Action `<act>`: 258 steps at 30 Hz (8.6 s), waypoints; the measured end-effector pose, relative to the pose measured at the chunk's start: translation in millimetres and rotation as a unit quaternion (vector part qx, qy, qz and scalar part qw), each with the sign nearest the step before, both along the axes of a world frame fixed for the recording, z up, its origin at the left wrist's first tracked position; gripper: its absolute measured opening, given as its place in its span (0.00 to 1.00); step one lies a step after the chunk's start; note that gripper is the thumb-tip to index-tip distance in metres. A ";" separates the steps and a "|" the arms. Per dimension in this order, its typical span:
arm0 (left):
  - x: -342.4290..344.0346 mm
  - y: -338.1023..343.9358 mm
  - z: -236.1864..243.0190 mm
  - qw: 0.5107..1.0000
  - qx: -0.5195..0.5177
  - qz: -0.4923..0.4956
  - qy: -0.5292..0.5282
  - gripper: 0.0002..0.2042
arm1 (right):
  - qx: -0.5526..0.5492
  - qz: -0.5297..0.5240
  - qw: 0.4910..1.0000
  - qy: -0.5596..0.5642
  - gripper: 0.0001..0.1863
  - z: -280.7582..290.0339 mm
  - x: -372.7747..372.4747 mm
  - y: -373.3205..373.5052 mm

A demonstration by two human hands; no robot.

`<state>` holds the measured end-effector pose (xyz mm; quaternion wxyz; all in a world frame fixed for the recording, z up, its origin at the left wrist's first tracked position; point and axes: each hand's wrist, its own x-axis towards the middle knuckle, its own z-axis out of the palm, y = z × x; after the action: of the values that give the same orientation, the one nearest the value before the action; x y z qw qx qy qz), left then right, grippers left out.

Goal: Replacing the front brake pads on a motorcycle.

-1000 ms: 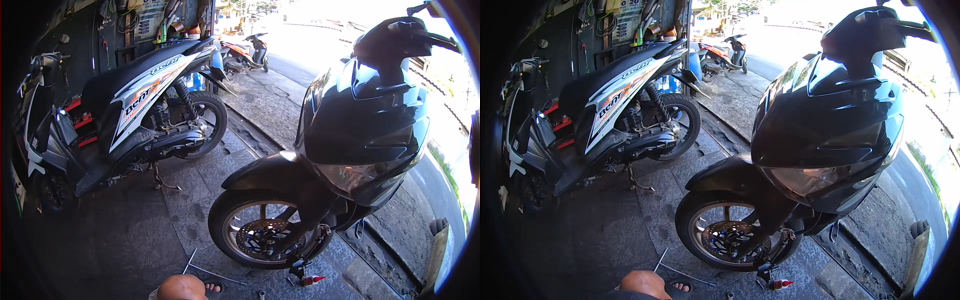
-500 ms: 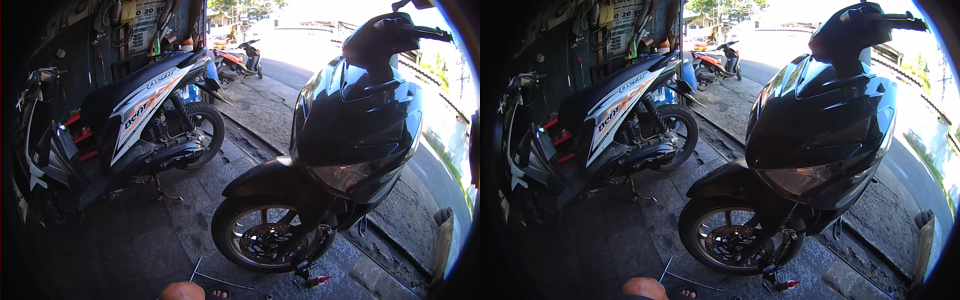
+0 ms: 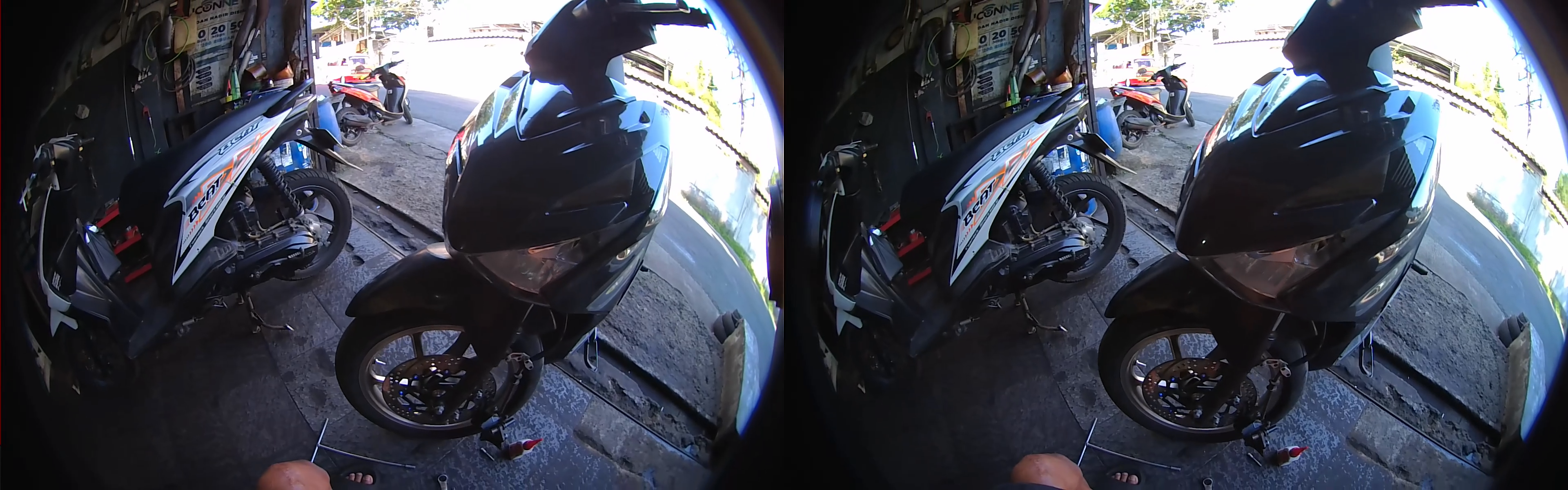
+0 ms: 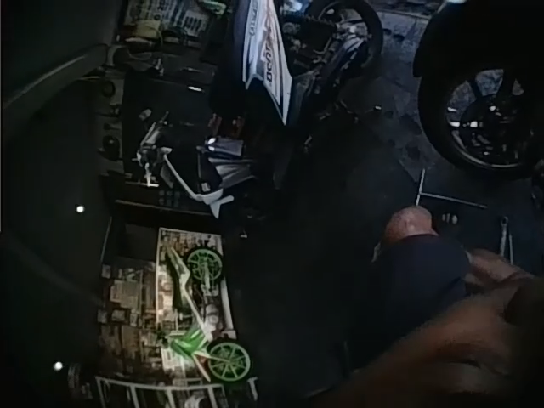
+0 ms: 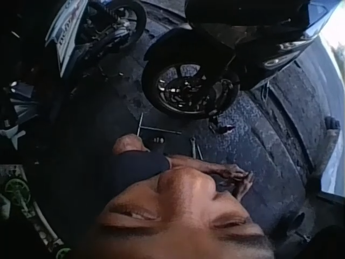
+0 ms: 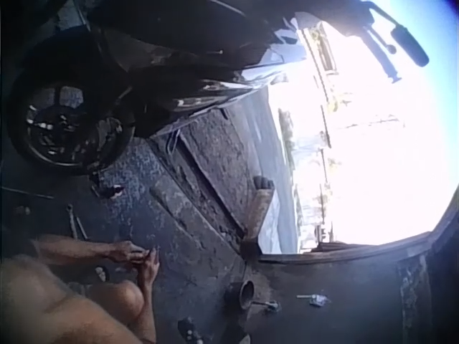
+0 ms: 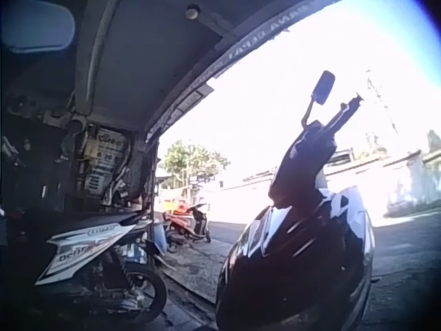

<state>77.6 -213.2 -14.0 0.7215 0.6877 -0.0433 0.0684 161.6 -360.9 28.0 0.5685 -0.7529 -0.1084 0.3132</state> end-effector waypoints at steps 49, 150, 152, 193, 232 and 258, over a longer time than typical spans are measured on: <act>22.7 -61.8 -61.6 0.680 -0.715 -0.162 0.022 0.27 | 0.235 -0.074 0.966 0.078 0.27 -91.4 -5.8 8.4; 8.2 103.9 26.9 0.796 -0.530 0.286 -0.066 0.30 | -0.072 -0.062 0.990 0.105 0.13 -125.1 10.0 21.8; 9.0 106.9 28.7 0.799 -0.536 0.262 -0.075 0.30 | -0.011 -0.062 0.994 0.089 0.09 -97.7 9.1 26.6; 20.3 89.5 23.3 0.841 -0.415 0.347 -0.032 0.34 | 0.282 -0.060 0.957 0.024 0.08 -10.0 -30.4 146.8; -4.8 111.0 51.1 0.868 -0.327 0.357 0.107 0.14 | 0.080 0.084 0.993 -0.037 0.21 32.1 19.3 127.9; -57.0 124.7 23.9 0.931 0.235 0.280 -0.026 0.53 | 0.050 0.139 0.983 -0.109 0.15 57.5 8.7 126.8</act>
<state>20.6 -88.5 9.9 0.4896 0.8197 0.1169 0.2733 170.3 -234.1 85.5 0.5414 -0.7305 -0.2892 0.2992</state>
